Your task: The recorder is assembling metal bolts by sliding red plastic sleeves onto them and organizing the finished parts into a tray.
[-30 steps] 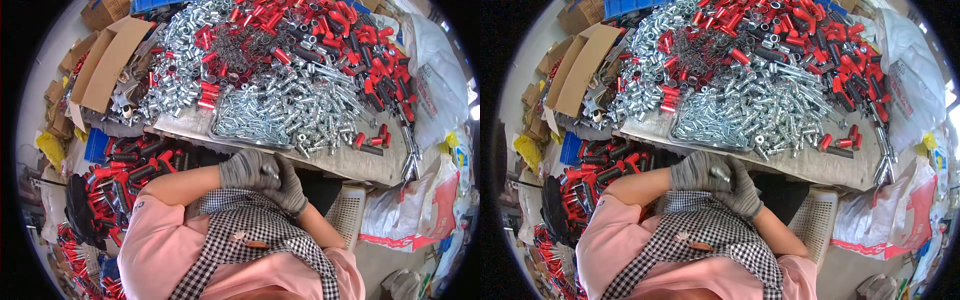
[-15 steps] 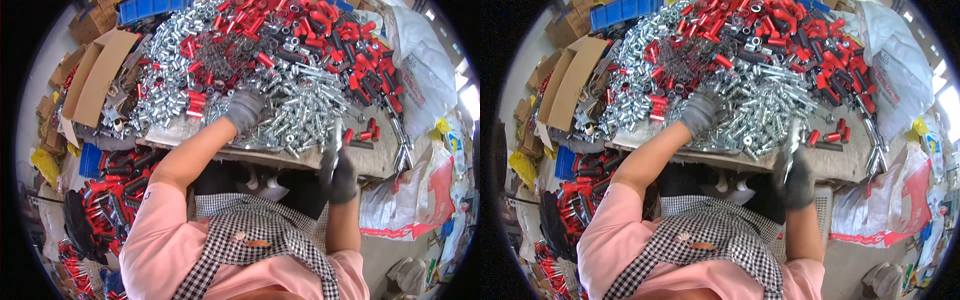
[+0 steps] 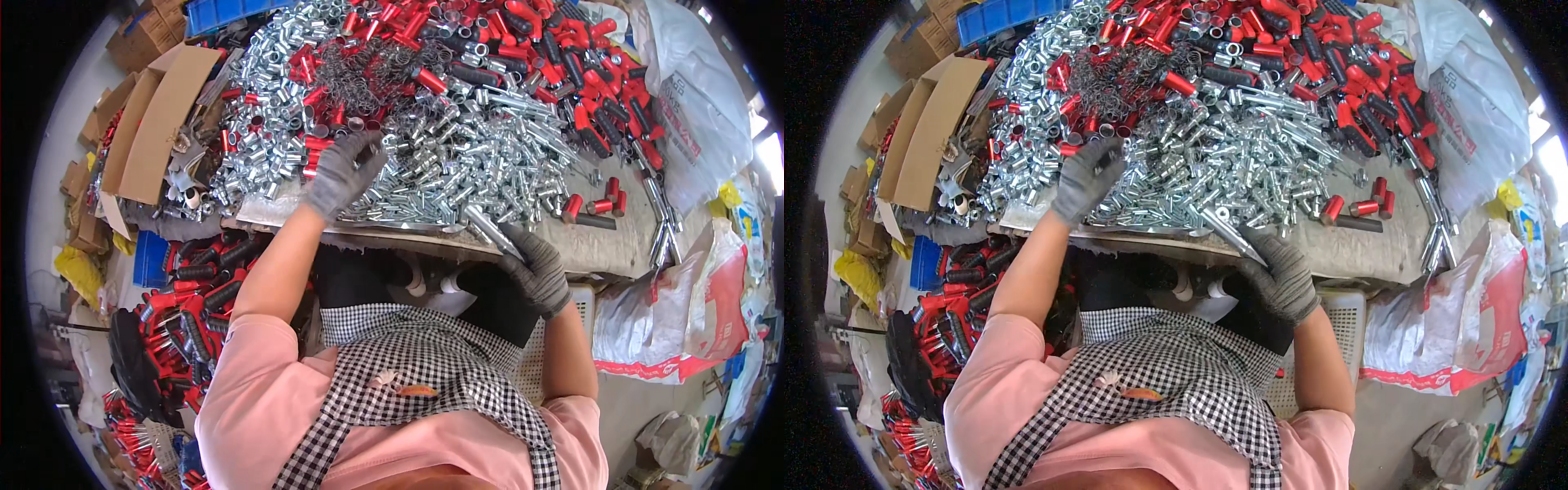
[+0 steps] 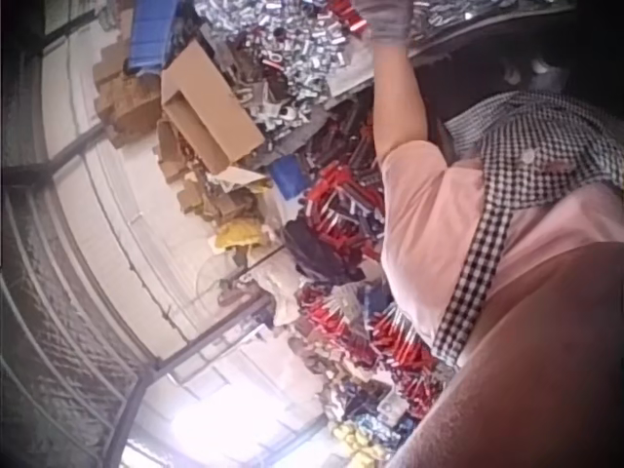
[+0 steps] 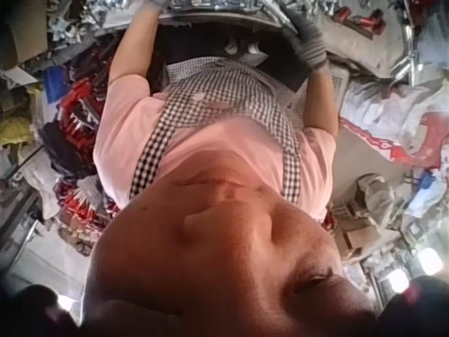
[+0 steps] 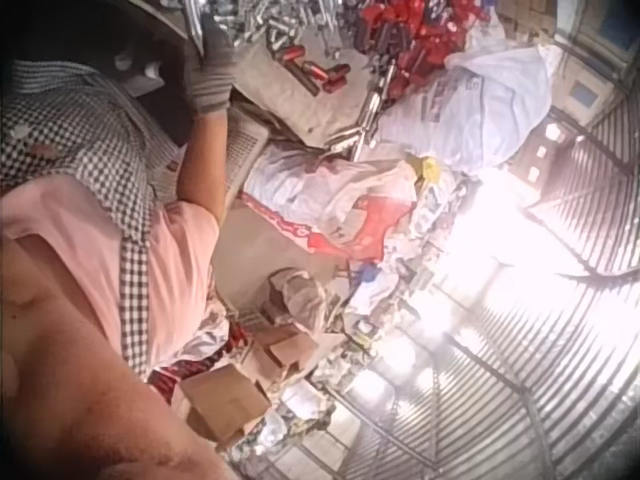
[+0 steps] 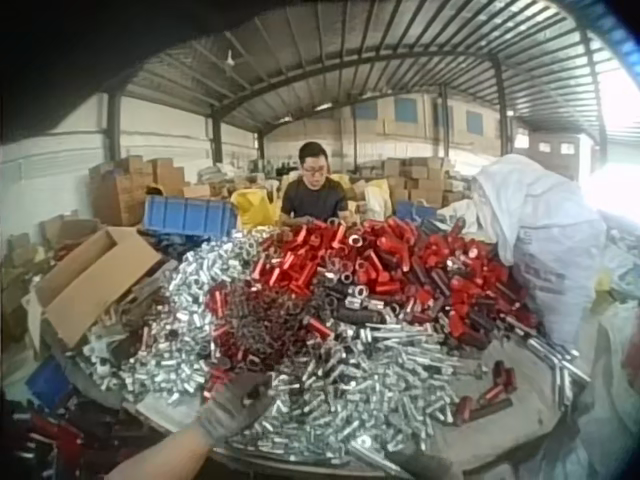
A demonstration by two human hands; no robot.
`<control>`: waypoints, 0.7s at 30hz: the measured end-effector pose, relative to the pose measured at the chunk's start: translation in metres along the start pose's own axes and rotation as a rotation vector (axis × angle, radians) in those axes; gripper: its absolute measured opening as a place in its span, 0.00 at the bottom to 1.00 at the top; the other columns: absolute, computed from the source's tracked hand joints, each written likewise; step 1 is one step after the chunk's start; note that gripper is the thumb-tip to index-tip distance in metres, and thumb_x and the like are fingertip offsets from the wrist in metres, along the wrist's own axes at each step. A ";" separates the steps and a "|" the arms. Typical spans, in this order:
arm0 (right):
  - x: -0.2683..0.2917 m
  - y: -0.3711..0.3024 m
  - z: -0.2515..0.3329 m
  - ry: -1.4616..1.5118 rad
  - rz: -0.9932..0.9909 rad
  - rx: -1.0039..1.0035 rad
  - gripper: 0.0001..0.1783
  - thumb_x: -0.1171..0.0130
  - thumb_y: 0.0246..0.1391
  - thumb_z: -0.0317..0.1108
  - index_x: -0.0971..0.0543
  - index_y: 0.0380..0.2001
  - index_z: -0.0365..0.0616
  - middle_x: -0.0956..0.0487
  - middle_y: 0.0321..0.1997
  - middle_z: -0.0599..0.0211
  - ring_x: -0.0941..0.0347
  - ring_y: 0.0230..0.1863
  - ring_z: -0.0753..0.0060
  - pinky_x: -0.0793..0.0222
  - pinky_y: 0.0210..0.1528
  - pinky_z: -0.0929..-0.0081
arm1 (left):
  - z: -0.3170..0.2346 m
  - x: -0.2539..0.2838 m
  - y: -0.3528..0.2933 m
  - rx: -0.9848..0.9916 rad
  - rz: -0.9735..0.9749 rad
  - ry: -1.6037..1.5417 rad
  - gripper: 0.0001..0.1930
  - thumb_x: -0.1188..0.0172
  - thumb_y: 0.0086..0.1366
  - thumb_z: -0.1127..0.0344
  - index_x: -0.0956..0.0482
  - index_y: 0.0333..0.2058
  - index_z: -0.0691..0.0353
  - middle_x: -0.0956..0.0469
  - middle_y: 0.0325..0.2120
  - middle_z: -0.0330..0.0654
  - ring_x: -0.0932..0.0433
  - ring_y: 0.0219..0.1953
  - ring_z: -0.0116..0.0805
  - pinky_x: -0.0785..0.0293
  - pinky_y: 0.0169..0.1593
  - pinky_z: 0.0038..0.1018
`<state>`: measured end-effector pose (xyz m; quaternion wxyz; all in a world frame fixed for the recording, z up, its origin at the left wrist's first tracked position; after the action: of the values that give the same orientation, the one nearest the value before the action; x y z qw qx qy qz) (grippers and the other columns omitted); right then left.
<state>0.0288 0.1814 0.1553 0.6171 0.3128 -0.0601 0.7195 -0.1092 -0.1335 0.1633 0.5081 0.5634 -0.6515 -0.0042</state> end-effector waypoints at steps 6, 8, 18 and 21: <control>-0.003 0.003 0.007 0.008 0.045 0.014 0.20 0.38 0.39 0.30 0.22 0.40 0.36 0.23 0.30 0.62 0.26 0.32 0.69 0.31 0.36 0.74 | -0.055 0.004 -0.039 -0.035 0.514 -0.263 0.18 0.35 0.54 0.67 0.23 0.45 0.61 0.21 0.37 0.44 0.21 0.41 0.37 0.26 0.46 0.30; -0.007 0.004 0.014 0.072 0.034 -0.005 0.18 0.37 0.32 0.27 0.20 0.34 0.40 0.24 0.26 0.62 0.26 0.28 0.67 0.31 0.31 0.73 | -0.068 0.000 -0.044 0.021 0.547 -0.271 0.18 0.34 0.54 0.67 0.23 0.45 0.62 0.21 0.37 0.44 0.21 0.40 0.37 0.26 0.45 0.30; -0.018 -0.008 0.035 -0.191 -0.089 0.164 0.17 0.40 0.32 0.29 0.20 0.33 0.45 0.25 0.21 0.64 0.27 0.20 0.61 0.30 0.24 0.69 | -0.103 -0.016 -0.038 -0.040 0.595 -0.486 0.24 0.33 0.52 0.62 0.24 0.48 0.61 0.21 0.38 0.50 0.21 0.42 0.43 0.28 0.47 0.32; -0.031 -0.014 0.033 -0.086 -0.020 0.125 0.22 0.36 0.34 0.23 0.26 0.38 0.42 0.22 0.28 0.64 0.25 0.26 0.74 0.29 0.28 0.76 | -0.115 -0.030 -0.039 -0.080 0.690 -0.380 0.23 0.36 0.53 0.63 0.24 0.49 0.60 0.21 0.39 0.48 0.22 0.43 0.42 0.30 0.52 0.33</control>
<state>0.0557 0.1431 0.1607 0.6003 0.3820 -0.0385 0.7016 -0.0084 -0.0602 0.1772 0.3714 0.2805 -0.8843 0.0372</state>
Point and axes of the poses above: each hand's wrist, its own y-axis towards the middle knuckle, its own x-axis out of the back of the hand, z = x × y, the point moved 3 cm from there along y, towards the middle knuckle
